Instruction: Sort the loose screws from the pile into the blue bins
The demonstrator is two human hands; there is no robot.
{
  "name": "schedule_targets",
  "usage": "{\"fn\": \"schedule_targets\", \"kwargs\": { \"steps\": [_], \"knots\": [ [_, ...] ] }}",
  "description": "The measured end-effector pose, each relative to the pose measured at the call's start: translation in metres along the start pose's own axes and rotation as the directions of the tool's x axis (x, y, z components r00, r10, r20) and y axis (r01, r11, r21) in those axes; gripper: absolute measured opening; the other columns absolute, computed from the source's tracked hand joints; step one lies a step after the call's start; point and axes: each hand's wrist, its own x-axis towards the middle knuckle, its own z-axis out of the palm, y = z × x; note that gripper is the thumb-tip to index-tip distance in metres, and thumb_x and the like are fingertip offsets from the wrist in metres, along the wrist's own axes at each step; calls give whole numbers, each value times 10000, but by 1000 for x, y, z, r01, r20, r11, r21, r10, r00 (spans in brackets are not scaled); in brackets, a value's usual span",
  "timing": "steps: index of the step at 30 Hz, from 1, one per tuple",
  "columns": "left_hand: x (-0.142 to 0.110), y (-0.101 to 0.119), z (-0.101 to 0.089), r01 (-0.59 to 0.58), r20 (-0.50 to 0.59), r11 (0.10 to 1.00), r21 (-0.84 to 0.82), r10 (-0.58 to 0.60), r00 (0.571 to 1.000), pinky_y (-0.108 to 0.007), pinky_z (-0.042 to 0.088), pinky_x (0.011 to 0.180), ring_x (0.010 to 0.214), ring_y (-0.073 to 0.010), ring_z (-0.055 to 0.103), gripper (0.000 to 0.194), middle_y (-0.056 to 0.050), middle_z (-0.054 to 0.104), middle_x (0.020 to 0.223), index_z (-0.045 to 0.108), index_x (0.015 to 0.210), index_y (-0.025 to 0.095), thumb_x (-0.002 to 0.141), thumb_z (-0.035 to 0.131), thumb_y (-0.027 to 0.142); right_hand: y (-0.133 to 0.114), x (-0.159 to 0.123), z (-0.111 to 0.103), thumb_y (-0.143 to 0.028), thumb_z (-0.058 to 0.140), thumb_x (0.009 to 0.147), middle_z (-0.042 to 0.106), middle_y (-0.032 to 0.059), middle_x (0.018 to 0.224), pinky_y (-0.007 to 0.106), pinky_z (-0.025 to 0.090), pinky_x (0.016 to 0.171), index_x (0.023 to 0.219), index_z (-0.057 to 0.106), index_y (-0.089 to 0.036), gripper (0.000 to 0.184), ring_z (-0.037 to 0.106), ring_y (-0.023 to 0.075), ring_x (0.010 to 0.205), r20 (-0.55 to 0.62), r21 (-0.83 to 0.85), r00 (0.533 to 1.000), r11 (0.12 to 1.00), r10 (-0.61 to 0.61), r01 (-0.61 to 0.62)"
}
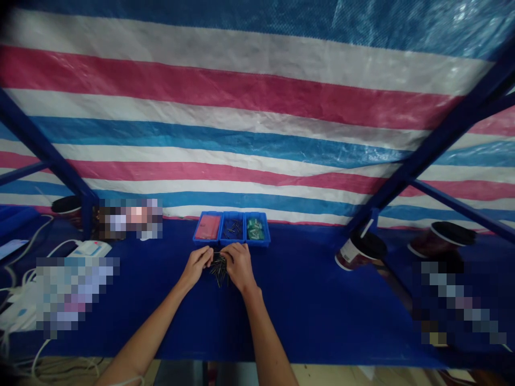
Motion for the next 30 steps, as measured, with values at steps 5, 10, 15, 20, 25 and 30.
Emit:
{"fn": "schedule_targets", "kwargs": {
  "steps": [5,10,15,20,25,30],
  "knots": [
    [1,0,0,0,-63,998,-69,-4,998,-224,278,499,504,-109,396,451,37,451,540,506,682,172,964,459,522,10,33,-3,-218,555,959,711,43,935,364,353,885,892,699,-224,160,606,212,908,-161,-98,986,993,47,-63],
    [1,0,0,4,-56,1000,-24,-5,998,-225,293,509,517,-115,428,447,28,476,544,534,705,172,956,468,535,21,69,-4,-229,470,981,713,98,1032,385,382,886,1062,712,-193,257,584,248,976,-211,-190,972,971,102,-143],
    [2,-3,-1,14,-65,1000,-11,-15,998,-218,283,508,527,-119,426,423,24,478,552,548,733,170,960,463,518,20,42,-15,-218,445,985,709,92,983,370,409,881,1043,704,-193,267,606,241,958,-181,-176,980,978,79,-111],
    [2,-4,0,12,-57,1000,5,-12,998,-218,277,503,523,-121,420,432,21,477,552,554,740,168,961,457,527,29,-15,-32,-254,491,957,693,70,874,337,449,748,918,691,-211,209,638,228,814,-110,-157,976,966,188,-204],
    [2,-2,0,-6,-56,1000,25,7,998,-223,298,519,511,-120,424,436,26,480,535,568,732,166,961,467,523,48,-42,-38,-320,588,894,677,39,790,312,465,625,982,689,-222,166,642,218,701,37,-87,955,953,295,-291],
    [2,0,0,-39,-65,999,29,41,997,-224,323,552,517,-115,444,415,31,491,528,584,718,164,963,485,484,50,-46,-30,-249,618,879,664,32,767,319,440,653,941,695,-234,99,633,222,728,28,-190,963,948,267,-257]
  ]
}}
